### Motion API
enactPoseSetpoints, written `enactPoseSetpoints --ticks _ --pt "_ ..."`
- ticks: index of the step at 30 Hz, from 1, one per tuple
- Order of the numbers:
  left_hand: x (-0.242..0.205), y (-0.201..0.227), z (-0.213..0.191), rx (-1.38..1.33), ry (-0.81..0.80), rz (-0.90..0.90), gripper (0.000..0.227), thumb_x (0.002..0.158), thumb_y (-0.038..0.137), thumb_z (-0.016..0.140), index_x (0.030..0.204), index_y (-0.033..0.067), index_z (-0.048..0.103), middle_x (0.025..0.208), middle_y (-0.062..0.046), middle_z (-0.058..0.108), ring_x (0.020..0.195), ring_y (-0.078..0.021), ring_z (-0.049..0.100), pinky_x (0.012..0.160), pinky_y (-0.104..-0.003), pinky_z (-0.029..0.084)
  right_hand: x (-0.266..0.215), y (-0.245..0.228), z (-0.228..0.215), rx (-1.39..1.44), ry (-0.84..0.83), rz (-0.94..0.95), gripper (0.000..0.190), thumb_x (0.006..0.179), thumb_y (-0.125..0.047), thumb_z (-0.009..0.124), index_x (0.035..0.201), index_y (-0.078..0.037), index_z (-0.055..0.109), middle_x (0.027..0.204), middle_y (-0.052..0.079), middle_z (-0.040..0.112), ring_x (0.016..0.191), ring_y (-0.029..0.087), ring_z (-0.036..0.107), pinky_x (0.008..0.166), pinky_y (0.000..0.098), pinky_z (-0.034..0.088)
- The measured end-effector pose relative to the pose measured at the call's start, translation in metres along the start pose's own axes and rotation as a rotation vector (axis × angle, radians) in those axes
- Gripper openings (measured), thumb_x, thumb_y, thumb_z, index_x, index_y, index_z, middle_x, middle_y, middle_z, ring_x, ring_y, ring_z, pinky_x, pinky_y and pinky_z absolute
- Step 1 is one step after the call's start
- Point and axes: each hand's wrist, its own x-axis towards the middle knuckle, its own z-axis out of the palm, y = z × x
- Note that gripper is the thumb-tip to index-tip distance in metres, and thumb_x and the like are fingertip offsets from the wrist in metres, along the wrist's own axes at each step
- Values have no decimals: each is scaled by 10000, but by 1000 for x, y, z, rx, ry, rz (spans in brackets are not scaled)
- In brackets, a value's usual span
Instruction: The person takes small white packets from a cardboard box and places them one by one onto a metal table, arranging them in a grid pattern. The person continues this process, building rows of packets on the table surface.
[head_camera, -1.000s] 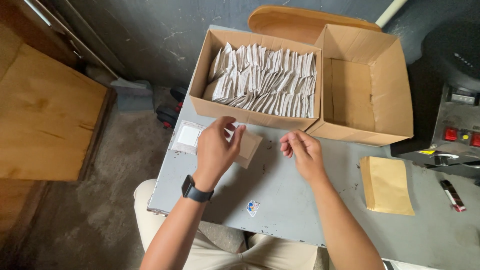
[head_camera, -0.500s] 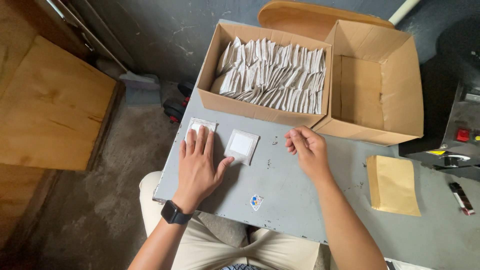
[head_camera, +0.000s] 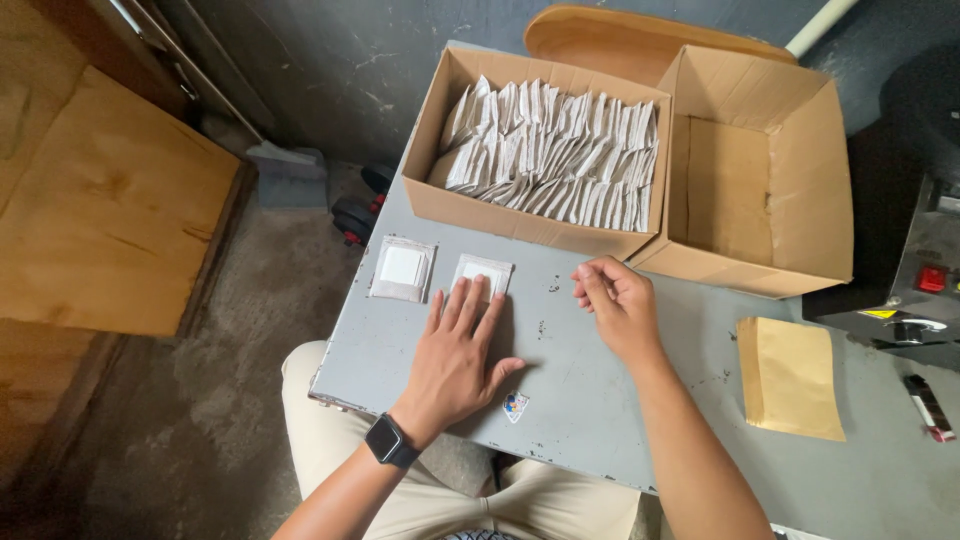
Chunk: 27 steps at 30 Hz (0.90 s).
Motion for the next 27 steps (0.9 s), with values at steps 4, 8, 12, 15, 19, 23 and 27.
enactPoseSetpoints --ticks 4,8,12,15,19,23,27 --pt "2 -5 -8 17 -48 -72 892 956 744 316 1557 88 383 1594 -251 344 1519 -430 222 1224 -591 52 -2 -1 0 -8 -8 -1 230 1048 -126 619 876 2 702 649 120 671 573 154 644 544 264 583" --pt "4 -13 -14 31 -68 -108 878 955 740 334 1558 103 382 1606 -234 332 1522 -435 206 1215 -619 37 1 -1 1 -39 -22 -8 224 1038 -118 625 855 -14 704 636 108 676 562 146 644 537 261 580" --pt "5 -19 -18 44 -110 -143 869 949 752 306 1570 148 367 1625 -197 317 1528 -434 182 1194 -662 28 0 -1 1 -71 -34 -19 234 1039 -128 630 839 -28 703 631 98 680 557 143 648 541 262 585" --pt "3 -22 -18 45 -110 -129 851 955 739 300 1571 155 365 1619 -192 330 1520 -430 208 1192 -669 40 -1 -4 1 -62 -37 -15 240 1041 -130 621 834 -31 693 632 97 676 562 137 640 549 263 583" --pt "1 -25 -18 60 -108 -113 838 958 739 296 1564 166 376 1623 -172 332 1520 -412 218 1193 -666 51 0 -4 2 -68 -39 -20 246 1041 -136 624 827 -37 694 628 88 676 565 133 642 547 260 581" --pt "2 -26 -20 56 -113 -104 829 956 735 308 1561 174 384 1619 -167 341 1520 -411 218 1183 -685 48 -1 -4 2 -83 -50 -26 254 1042 -151 629 819 -44 688 627 84 676 563 128 641 540 258 576" --pt "7 -25 -20 64 -42 -61 756 969 686 365 1445 120 523 1580 -193 397 1527 -406 225 1159 -738 65 0 -4 3 -95 -48 -34 247 1037 -153 628 827 -41 692 626 86 679 564 126 643 540 261 565"
